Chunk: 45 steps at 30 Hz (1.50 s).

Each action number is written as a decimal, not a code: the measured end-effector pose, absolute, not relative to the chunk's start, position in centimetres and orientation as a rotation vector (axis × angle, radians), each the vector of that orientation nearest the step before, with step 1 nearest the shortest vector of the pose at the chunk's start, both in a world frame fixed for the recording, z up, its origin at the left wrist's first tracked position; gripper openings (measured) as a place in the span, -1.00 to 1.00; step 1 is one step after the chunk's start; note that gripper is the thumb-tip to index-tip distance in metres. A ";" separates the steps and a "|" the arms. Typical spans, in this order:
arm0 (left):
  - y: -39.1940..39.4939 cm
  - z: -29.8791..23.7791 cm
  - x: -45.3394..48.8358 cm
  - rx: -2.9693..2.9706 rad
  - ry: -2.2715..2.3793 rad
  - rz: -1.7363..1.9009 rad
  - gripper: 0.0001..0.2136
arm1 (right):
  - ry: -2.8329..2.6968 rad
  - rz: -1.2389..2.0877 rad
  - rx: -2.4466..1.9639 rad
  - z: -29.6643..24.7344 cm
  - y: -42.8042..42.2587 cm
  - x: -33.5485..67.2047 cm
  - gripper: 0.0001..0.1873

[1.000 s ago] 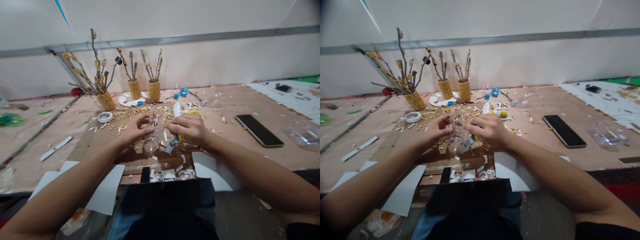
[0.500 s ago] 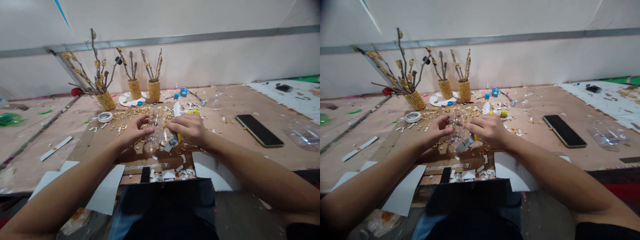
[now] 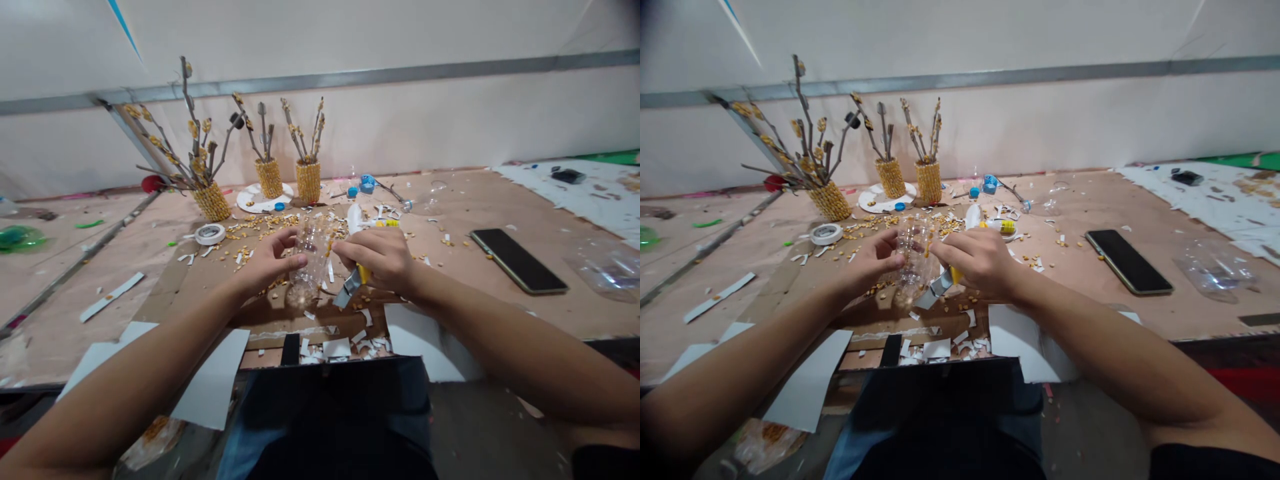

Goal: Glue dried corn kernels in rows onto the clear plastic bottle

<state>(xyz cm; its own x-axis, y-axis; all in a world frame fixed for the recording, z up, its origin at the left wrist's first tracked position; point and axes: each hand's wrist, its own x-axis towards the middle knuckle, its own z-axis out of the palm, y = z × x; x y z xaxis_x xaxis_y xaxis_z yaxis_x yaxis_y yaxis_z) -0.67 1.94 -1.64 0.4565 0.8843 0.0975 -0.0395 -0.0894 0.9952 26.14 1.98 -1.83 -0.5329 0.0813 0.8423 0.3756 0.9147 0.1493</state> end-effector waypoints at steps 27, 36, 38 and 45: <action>2.1 -2.2 -0.6 1.429 0.764 0.929 -0.40 | -2.171 -0.351 -0.312 -2.0 1.8 26.2 -0.79; 2.2 -2.3 -0.7 1.418 0.784 0.922 -0.40 | -2.162 -0.311 -0.319 -1.8 1.5 26.2 -0.75; 2.3 -2.4 -0.8 1.409 0.791 0.935 -0.40 | -2.163 -0.309 -0.322 -1.7 1.4 26.2 -0.79; 2.3 -2.5 -0.8 1.401 0.779 0.940 -0.40 | -2.268 -0.308 -0.272 -1.5 1.3 26.0 -0.78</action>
<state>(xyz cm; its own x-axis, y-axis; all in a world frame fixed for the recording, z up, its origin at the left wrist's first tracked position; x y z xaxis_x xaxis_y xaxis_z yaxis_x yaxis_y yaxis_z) -0.81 2.26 -2.47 0.4456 0.8909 0.0876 -0.0797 -0.0580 0.9951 26.00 1.35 -1.54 -0.6465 0.0946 0.7570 0.2931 0.9469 0.1320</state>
